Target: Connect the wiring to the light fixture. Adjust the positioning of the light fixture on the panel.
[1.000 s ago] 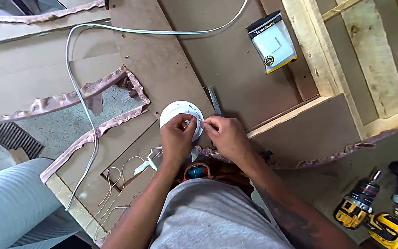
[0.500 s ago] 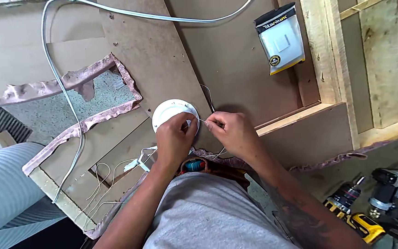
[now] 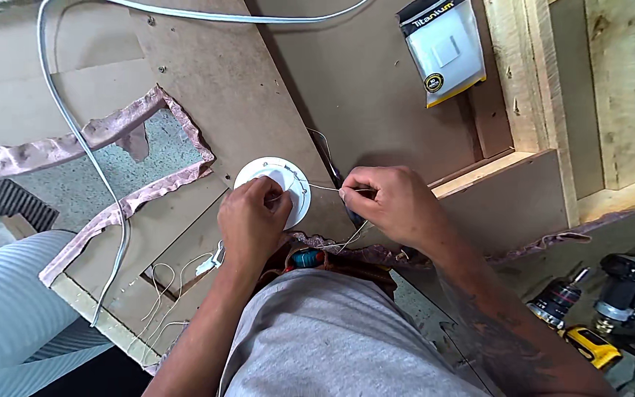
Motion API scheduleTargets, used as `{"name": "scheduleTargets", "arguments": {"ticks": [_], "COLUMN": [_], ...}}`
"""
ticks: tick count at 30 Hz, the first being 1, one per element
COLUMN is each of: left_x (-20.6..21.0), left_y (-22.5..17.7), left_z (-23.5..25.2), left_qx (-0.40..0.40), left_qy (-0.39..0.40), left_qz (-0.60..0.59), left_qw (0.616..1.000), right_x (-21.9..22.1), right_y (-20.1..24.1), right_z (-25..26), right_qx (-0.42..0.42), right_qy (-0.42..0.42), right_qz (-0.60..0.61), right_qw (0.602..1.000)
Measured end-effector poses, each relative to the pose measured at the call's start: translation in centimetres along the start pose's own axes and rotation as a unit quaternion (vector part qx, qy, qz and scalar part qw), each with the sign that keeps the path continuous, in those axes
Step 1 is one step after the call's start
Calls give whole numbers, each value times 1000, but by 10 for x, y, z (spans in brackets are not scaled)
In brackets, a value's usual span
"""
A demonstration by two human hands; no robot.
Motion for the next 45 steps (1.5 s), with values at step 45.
{"name": "scheduleTargets", "arguments": {"ticks": [45], "left_x": [22], "left_y": [-14], "left_z": [-10], "left_qx": [133], "left_qy": [-119], "left_qz": [-123], "left_qw": [976], "right_x": [36], "right_y": [34], "right_z": [57], "right_qx": [-190], "right_qy": [85], "right_qz": [11], "right_qw": [978]}}
Point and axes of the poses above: each hand's wrist, its own z-axis towards the middle knuckle, its own x-axis out of the palm, y = z × x, the point moved 8 cm from there along z, towards the middle knuckle, and after that the axes turned 4 degrees about y, right-handed, at the moved point
